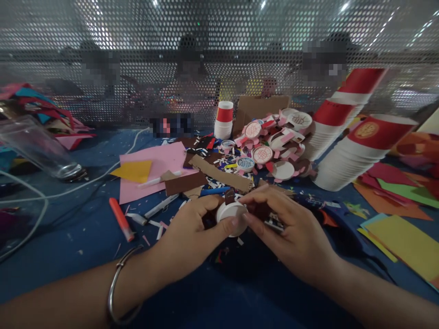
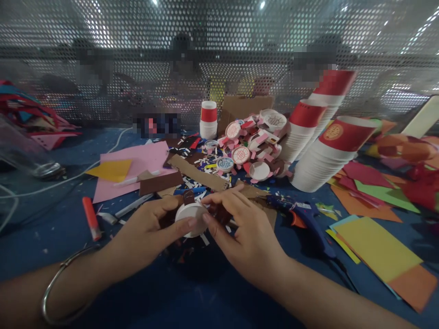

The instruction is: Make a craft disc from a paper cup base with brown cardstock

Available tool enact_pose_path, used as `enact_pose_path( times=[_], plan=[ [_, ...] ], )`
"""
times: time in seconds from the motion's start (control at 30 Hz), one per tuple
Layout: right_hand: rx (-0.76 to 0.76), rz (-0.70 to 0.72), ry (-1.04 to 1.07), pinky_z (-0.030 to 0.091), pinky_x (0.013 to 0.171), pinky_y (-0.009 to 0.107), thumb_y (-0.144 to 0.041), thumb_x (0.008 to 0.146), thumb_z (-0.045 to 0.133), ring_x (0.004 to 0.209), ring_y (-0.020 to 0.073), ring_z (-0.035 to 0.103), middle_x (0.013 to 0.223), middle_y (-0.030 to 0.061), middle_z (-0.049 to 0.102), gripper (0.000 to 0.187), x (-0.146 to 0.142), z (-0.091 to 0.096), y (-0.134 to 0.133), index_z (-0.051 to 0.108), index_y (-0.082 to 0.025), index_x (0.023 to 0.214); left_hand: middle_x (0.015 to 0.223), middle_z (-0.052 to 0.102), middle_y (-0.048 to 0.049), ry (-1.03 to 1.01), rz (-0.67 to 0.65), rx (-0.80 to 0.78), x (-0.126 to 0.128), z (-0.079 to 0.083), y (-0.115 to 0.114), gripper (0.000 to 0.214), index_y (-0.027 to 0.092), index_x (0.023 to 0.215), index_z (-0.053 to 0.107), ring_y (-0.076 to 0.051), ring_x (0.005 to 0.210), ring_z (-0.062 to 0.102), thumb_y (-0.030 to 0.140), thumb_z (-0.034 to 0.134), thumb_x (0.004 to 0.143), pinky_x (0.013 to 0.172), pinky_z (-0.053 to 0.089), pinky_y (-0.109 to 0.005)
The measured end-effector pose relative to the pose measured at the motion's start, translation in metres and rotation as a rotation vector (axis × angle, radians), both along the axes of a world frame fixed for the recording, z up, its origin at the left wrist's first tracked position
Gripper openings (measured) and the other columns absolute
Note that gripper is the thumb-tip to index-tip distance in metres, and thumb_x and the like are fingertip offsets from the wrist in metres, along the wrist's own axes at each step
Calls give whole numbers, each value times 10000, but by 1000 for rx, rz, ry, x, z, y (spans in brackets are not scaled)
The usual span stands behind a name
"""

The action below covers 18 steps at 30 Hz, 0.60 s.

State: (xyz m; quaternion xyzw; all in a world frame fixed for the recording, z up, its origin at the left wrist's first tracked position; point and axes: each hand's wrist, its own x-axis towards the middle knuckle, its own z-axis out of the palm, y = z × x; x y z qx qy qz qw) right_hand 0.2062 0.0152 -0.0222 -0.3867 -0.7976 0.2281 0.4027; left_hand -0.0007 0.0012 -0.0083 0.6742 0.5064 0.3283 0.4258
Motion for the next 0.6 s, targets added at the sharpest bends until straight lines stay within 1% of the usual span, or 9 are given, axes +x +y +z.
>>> enact_pose_path(
  times=[0.13, 0.2, 0.27, 0.37, 0.5, 0.6],
  plan=[
    [28, 5, 1, 500, 775, 280, -203, 965, 628, 834, 149, 620, 948, 18, 673, 119, 1, 0, 0, 664, -210, 1079, 862, 652, -18, -96, -26, -151, 6, 4, -5, 284, 185, 934, 658, -157, 641, 599, 468, 659, 902, 534, 514, -273],
    [43, 14, 6, 499, 775, 279, -187, 964, 624, 838, 150, 615, 954, 21, 670, 121, 1, 1, -1, 668, -206, 1075, 881, 659, -21, -141, -32, -183, 8, 4, -7, 295, 192, 968, 659, -157, 624, 603, 478, 665, 896, 515, 520, -278],
    [54, 22, 10, 498, 781, 278, -168, 959, 623, 850, 150, 614, 971, 24, 669, 135, 1, 1, -2, 672, -204, 1079, 868, 660, -22, -139, -23, -150, 9, 1, -8, 294, 191, 988, 672, -167, 667, 614, 469, 672, 897, 560, 524, -286],
    [62, 28, 17, 497, 793, 276, -145, 951, 624, 863, 146, 616, 991, 23, 669, 157, 2, 0, -2, 676, -207, 1085, 873, 670, -31, -103, 5, -67, 9, -3, -8, 270, 178, 996, 694, -189, 789, 624, 429, 686, 897, 688, 520, -309],
    [93, 14, 12, 496, 811, 271, -128, 942, 626, 897, 146, 614, 999, 25, 671, 158, 3, 0, -2, 676, -199, 1074, 847, 635, -22, -43, -16, 10, 5, -7, -6, 250, 174, 931, 707, -176, 779, 591, 420, 666, 920, 667, 473, -292],
    [120, 17, 16, 497, 827, 270, -111, 934, 627, 925, 145, 618, 1026, 23, 679, 183, 3, 0, -1, 675, -204, 1084, 885, 643, -24, -69, -31, 48, 3, -9, -5, 193, 174, 945, 714, -178, 837, 596, 362, 678, 919, 718, 482, -291]
  ],
)
